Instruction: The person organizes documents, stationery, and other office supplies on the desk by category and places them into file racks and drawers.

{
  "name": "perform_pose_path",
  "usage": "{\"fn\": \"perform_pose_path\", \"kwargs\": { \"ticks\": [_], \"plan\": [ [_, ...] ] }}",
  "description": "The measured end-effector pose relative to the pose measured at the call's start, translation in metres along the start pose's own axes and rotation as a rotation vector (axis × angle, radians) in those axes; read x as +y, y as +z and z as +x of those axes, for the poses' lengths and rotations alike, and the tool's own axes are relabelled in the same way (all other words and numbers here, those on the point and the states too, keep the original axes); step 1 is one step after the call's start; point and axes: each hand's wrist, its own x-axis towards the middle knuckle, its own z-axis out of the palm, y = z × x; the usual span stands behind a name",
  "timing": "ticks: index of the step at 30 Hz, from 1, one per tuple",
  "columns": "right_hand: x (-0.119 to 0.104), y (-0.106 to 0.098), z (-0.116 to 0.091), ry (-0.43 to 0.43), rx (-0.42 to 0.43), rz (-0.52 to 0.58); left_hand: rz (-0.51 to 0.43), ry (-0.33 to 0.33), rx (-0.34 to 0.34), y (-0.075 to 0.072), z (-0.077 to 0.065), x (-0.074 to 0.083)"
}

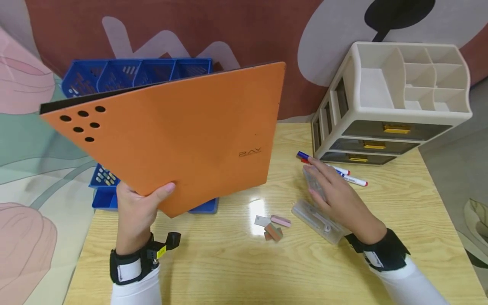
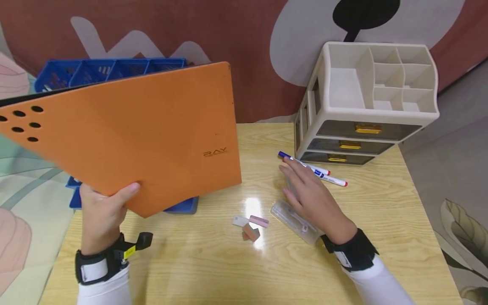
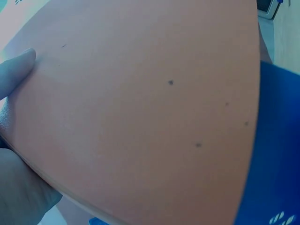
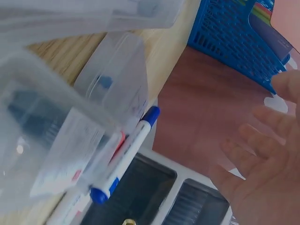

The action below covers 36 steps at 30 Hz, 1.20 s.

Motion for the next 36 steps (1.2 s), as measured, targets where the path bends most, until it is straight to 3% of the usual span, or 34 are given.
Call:
{"fn": "perform_pose_path", "kwargs": {
  "ticks": [3, 7, 12, 15, 24, 32, 36],
  "plan": [
    [0.002, 0.000, -0.003, -0.032, -0.006, -0.074, -0.049, 0.034, 0.024, -0.005, -0.001, -0.002],
    [0.006, -0.001, -0.006, -0.015, -0.066, -0.152, -0.172, 0.069, 0.042, -0.011, 0.000, -0.004],
    [0.013, -0.001, -0.010, -0.006, -0.102, -0.185, -0.338, 0.140, 0.060, -0.021, 0.002, -0.007],
    [0.016, -0.003, -0.014, -0.002, -0.109, -0.192, -0.380, 0.176, 0.072, -0.026, 0.003, -0.009],
    [0.025, -0.009, -0.026, 0.026, -0.171, -0.219, -0.366, 0.230, 0.062, -0.036, 0.004, -0.010],
    [0.029, -0.008, -0.034, 0.039, -0.183, -0.194, -0.382, 0.194, 0.181, -0.054, -0.002, -0.016],
    [0.031, -0.007, -0.037, 0.049, -0.196, -0.191, -0.396, 0.207, 0.195, -0.062, -0.003, -0.015]
  ]
}}
